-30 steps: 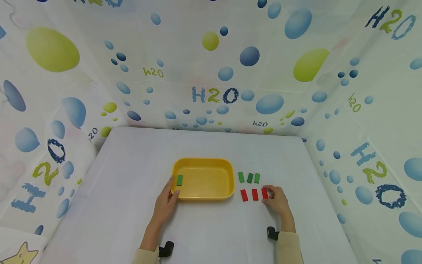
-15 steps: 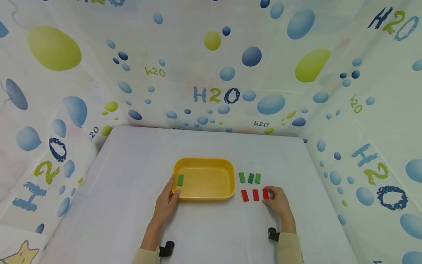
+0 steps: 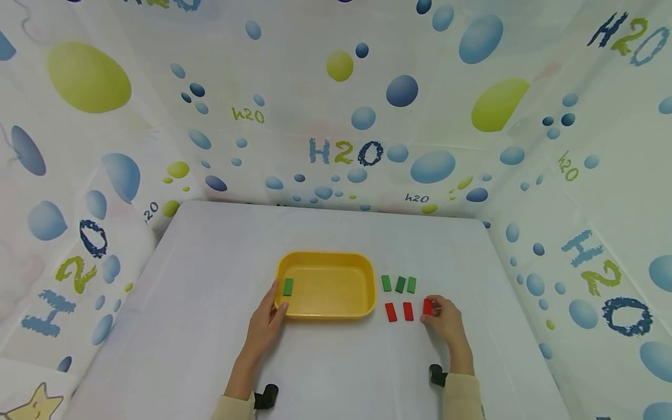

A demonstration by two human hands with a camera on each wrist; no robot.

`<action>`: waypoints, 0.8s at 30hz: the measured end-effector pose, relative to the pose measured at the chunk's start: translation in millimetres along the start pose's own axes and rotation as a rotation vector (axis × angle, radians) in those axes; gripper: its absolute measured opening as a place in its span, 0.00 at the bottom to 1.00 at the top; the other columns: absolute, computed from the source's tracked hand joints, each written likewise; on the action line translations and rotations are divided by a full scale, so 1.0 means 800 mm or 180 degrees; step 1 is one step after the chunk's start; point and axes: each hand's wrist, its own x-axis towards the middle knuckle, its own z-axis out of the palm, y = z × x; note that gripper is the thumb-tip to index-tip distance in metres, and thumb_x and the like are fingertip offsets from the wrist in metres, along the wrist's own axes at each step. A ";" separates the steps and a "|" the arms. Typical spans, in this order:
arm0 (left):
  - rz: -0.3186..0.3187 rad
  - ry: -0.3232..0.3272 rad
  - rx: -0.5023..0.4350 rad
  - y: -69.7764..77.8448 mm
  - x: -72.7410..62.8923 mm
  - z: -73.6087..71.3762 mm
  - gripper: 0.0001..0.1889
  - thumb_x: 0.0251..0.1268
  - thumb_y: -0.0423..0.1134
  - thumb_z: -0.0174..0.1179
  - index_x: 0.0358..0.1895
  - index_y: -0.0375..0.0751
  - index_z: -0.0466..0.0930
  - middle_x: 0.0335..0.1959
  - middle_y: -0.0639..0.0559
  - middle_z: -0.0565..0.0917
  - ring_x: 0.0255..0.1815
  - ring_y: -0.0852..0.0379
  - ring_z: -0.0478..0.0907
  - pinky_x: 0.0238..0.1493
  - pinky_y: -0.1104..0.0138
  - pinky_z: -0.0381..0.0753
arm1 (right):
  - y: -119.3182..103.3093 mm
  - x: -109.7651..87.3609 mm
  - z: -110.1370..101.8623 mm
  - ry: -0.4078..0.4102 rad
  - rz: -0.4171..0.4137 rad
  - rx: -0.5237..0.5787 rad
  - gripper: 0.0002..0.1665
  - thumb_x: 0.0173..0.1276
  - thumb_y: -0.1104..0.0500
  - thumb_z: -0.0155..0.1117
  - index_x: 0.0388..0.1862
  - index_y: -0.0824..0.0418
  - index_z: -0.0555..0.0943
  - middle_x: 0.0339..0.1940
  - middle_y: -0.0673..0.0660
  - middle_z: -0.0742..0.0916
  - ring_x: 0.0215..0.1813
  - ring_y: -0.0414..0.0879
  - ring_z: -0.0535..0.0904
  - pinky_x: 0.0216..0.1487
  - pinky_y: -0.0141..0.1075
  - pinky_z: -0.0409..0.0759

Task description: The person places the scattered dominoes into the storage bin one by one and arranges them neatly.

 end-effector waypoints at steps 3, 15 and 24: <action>-0.0001 -0.0004 -0.0007 0.000 0.000 0.000 0.34 0.75 0.44 0.52 0.78 0.40 0.51 0.75 0.36 0.61 0.74 0.38 0.60 0.65 0.46 0.71 | -0.003 -0.002 -0.002 0.0033 0.0031 0.0047 0.31 0.61 0.66 0.69 0.63 0.65 0.73 0.56 0.69 0.79 0.54 0.61 0.76 0.54 0.51 0.82; 0.0016 -0.0008 -0.0008 0.002 -0.001 -0.001 0.34 0.74 0.43 0.53 0.78 0.39 0.52 0.75 0.36 0.61 0.74 0.38 0.62 0.65 0.47 0.72 | -0.021 -0.003 -0.009 0.0264 -0.0128 0.0068 0.31 0.60 0.65 0.71 0.63 0.65 0.74 0.53 0.68 0.82 0.48 0.56 0.78 0.45 0.41 0.84; 0.0020 0.0027 0.0055 0.002 -0.001 -0.001 0.34 0.74 0.44 0.53 0.78 0.41 0.52 0.75 0.37 0.62 0.74 0.39 0.62 0.64 0.46 0.73 | -0.053 -0.003 -0.015 0.0355 -0.0144 0.0157 0.32 0.62 0.62 0.70 0.65 0.65 0.73 0.54 0.68 0.81 0.50 0.57 0.78 0.43 0.39 0.83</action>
